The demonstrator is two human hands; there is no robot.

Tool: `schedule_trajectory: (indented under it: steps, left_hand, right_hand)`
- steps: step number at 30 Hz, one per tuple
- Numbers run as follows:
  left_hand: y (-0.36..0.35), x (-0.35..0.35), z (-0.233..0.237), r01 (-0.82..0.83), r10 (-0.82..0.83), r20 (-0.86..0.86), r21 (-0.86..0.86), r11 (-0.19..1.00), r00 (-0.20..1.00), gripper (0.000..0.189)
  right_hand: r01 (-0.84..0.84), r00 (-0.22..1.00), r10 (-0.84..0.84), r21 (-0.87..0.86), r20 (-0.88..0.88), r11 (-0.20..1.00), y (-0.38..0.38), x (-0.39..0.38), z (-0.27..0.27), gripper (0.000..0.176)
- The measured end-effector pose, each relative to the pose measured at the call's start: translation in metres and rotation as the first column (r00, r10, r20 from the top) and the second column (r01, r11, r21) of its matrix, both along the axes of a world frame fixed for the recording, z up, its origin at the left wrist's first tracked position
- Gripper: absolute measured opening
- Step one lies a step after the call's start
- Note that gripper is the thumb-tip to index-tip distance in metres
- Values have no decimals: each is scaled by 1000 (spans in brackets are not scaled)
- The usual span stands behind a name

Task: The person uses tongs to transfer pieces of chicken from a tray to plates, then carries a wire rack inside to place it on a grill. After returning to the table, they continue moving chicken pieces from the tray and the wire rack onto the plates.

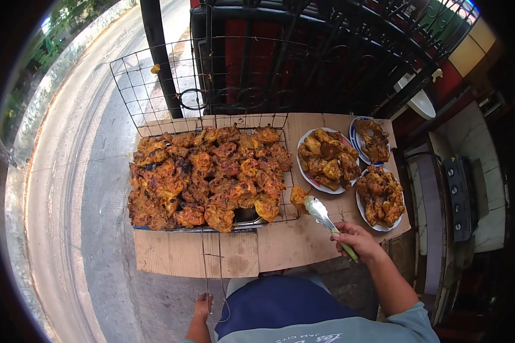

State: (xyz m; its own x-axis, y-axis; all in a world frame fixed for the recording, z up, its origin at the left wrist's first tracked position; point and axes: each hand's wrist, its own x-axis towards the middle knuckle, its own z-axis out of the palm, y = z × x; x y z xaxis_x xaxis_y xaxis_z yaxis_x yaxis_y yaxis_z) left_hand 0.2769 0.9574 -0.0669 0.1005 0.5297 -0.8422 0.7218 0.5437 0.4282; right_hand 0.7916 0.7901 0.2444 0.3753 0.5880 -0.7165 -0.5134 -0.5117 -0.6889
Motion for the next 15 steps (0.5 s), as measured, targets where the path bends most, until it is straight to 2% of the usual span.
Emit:
schedule_trajectory:
  steps: [3,5,6,8,9,11,15]
  left_hand:
    - [11,10,13,7,-8,-32,-26,1000,999,49]
    - [14,12,14,-11,10,-42,-39,999,999,49]
    - [14,11,13,-12,11,-34,-23,1000,999,48]
    - [13,9,15,-16,16,-31,-8,1000,999,46]
    - [12,9,15,-29,29,-29,-8,1000,999,46]
    - [11,9,16,-44,43,-26,-9,999,999,45]
    - [7,4,15,-36,35,-26,-46,998,999,43]
  right_hand:
    - [43,999,-43,-8,-14,999,9,6,1,51]
    - [33,990,-33,-6,-139,999,13,10,4,54]
    - [31,990,-31,-6,-140,1000,15,13,4,54]
    - [-84,994,84,1,-70,996,17,18,2,54]
    - [-86,994,86,1,-73,996,17,19,0,54]
    - [-223,950,235,-77,207,972,17,23,-4,52]
    - [-238,936,259,-113,238,964,18,31,-3,54]
